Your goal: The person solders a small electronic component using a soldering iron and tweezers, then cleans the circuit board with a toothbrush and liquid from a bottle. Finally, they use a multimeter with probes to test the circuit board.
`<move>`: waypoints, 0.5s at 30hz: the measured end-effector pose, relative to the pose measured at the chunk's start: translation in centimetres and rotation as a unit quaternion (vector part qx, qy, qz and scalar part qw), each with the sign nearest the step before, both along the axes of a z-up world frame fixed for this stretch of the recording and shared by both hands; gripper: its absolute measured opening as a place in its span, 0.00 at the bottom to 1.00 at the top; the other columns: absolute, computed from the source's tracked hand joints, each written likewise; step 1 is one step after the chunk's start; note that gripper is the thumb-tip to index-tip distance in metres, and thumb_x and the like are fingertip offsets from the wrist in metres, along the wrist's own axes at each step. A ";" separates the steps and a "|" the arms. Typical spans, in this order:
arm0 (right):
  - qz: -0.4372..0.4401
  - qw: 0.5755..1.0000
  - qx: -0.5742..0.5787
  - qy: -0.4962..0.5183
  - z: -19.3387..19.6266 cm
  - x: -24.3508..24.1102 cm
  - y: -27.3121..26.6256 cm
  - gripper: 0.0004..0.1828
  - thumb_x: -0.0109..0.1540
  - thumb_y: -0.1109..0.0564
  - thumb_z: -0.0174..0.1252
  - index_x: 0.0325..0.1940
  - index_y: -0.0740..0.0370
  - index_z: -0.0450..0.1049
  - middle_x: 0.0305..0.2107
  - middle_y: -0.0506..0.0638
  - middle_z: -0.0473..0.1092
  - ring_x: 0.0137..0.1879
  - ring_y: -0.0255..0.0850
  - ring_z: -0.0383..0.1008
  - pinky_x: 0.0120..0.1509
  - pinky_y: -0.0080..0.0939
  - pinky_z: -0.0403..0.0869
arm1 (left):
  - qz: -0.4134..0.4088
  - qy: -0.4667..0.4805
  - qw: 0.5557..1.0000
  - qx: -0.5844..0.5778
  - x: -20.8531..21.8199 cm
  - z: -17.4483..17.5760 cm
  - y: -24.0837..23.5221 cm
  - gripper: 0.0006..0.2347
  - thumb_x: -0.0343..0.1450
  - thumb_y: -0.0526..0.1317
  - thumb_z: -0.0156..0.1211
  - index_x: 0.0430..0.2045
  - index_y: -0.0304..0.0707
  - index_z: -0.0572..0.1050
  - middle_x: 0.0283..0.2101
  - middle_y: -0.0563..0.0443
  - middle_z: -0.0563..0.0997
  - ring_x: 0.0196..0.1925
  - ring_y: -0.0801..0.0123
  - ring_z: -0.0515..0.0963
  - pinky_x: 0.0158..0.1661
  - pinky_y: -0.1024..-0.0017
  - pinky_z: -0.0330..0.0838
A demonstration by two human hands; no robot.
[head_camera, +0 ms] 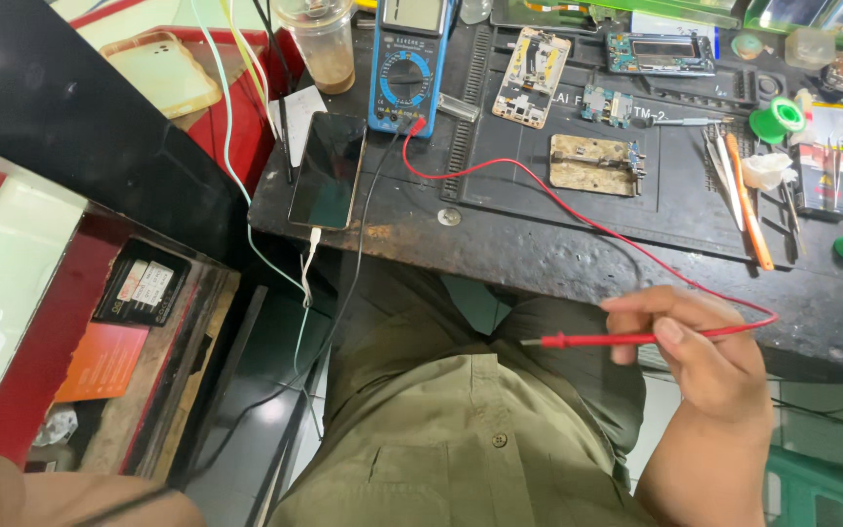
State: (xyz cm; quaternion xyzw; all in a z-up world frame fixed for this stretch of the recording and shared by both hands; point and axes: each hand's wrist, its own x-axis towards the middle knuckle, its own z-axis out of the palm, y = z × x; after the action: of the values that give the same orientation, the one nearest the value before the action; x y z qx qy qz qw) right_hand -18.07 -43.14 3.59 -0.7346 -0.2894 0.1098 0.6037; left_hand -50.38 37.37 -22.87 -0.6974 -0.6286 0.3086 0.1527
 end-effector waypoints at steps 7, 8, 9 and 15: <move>0.084 0.950 0.299 -0.032 0.6 -0.8 2.8 0.08 0.58 0.58 0.58 0.38 0.47 0.67 0.20 0.41 0.57 0.24 0.35 0.56 0.32 0.39 0.65 | -0.346 -0.556 0.615 -0.440 10.8 16.3 -17.1 0.13 0.78 0.38 0.45 0.25 0.39 0.77 0.29 0.48 0.85 0.28 0.61 0.87 0.39 0.72 0.81; 0.084 0.950 0.301 -0.031 0.3 -1.1 3.6 0.08 0.58 0.58 0.58 0.38 0.47 0.67 0.20 0.41 0.57 0.24 0.35 0.56 0.32 0.39 0.65 | -0.345 -0.554 0.617 -0.439 17.6 16.8 -27.3 0.13 0.78 0.38 0.45 0.25 0.39 0.77 0.29 0.48 0.85 0.28 0.61 0.87 0.39 0.72 0.81; 0.091 0.934 0.345 -0.006 0.2 -1.3 4.3 0.07 0.60 0.57 0.56 0.42 0.50 0.68 0.21 0.42 0.58 0.26 0.36 0.57 0.34 0.39 0.65 | -0.417 -0.674 0.428 -0.435 22.6 24.9 -35.0 0.14 0.77 0.40 0.43 0.22 0.42 0.73 0.29 0.49 0.84 0.27 0.62 0.86 0.36 0.69 0.84; 0.004 0.950 0.304 -0.064 -0.5 -1.5 7.2 0.08 0.67 0.53 0.57 0.47 0.57 0.69 0.31 0.53 0.71 0.35 0.42 0.73 0.42 0.44 0.74 | -0.270 -0.700 0.268 -0.604 25.7 32.4 -46.5 0.14 0.78 0.37 0.46 0.57 0.37 0.59 0.19 0.44 0.77 0.12 0.71 0.71 0.17 0.81 0.67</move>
State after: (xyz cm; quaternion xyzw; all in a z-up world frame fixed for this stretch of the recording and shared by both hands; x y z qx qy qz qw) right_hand -19.62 -35.90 3.09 -0.5204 -0.3496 -0.0282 0.7786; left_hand -24.67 -9.08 9.55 -0.6650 0.0996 -0.0676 -0.7371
